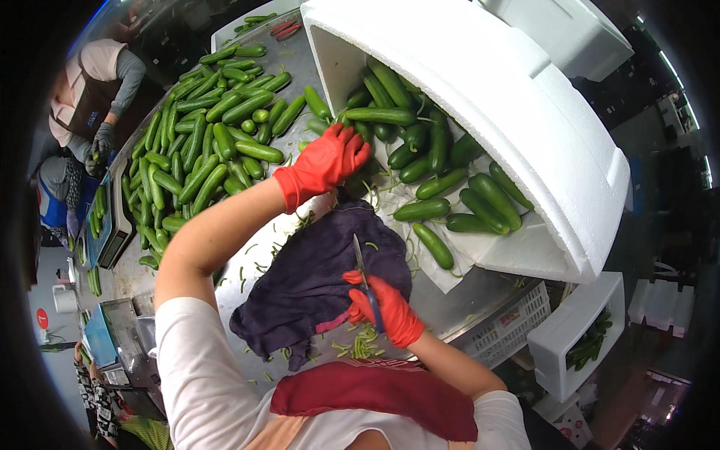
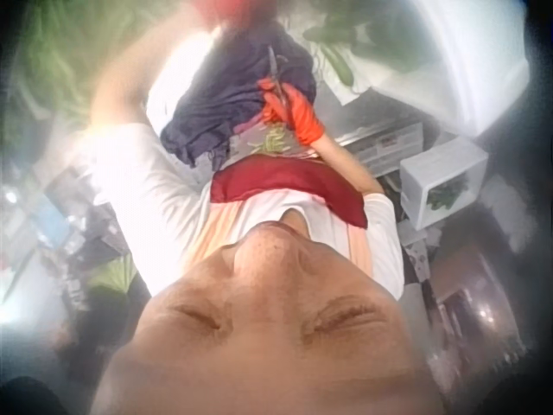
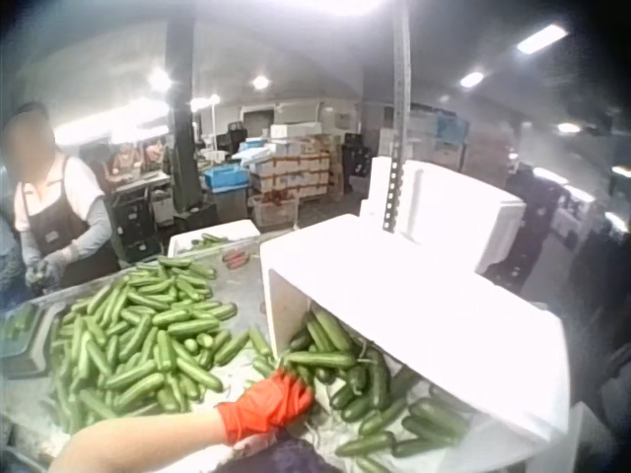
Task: The person picks up cucumbers one at a time, trims the ends using scissors, and places them into a white foam container.
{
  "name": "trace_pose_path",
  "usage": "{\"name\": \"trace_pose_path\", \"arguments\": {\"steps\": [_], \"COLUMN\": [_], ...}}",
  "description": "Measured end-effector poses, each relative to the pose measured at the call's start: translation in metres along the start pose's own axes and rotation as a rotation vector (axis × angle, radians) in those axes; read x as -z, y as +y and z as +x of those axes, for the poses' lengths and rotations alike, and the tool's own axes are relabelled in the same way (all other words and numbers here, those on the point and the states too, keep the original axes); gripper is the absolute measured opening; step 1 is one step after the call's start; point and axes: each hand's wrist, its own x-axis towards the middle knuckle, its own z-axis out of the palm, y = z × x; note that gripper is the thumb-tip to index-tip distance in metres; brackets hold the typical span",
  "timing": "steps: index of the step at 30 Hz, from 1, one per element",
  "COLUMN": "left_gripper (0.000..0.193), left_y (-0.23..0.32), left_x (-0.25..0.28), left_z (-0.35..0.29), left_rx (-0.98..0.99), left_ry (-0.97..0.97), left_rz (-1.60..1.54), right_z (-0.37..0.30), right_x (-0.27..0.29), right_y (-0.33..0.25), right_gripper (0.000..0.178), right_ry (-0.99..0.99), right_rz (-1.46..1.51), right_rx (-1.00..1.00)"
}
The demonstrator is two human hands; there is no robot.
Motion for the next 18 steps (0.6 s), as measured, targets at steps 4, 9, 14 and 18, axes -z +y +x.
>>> {"name": "trace_pose_path", "arguments": {"steps": [4,9,14,18], "left_gripper": [0.047,0.06,0.068,0.06], "left_y": [0.012,0.014,0.017,0.032], "left_x": [0.01,0.027,0.048,0.077], "left_z": [-0.018,-0.028,-0.04,-0.043], "left_rx": [0.484,0.642,0.793,0.968], "left_ry": [-0.355,-0.566,-0.597,-0.426], "left_rz": [-0.369,-0.543,-0.919,-1.075], "right_z": [-0.001,0.0,-0.001,0.0], "right_x": [-0.002,0.001,-0.001,0.001], "right_y": [-0.006,0.002,-0.004,-0.003], "right_gripper": [0.032,0.032,0.03,0.032], "right_ry": [0.01,-0.009,-0.003,0.018], "right_rz": [-0.028,-0.022,-0.06,-0.05], "right_rx": [0.008,0.065,0.056,0.067]}}
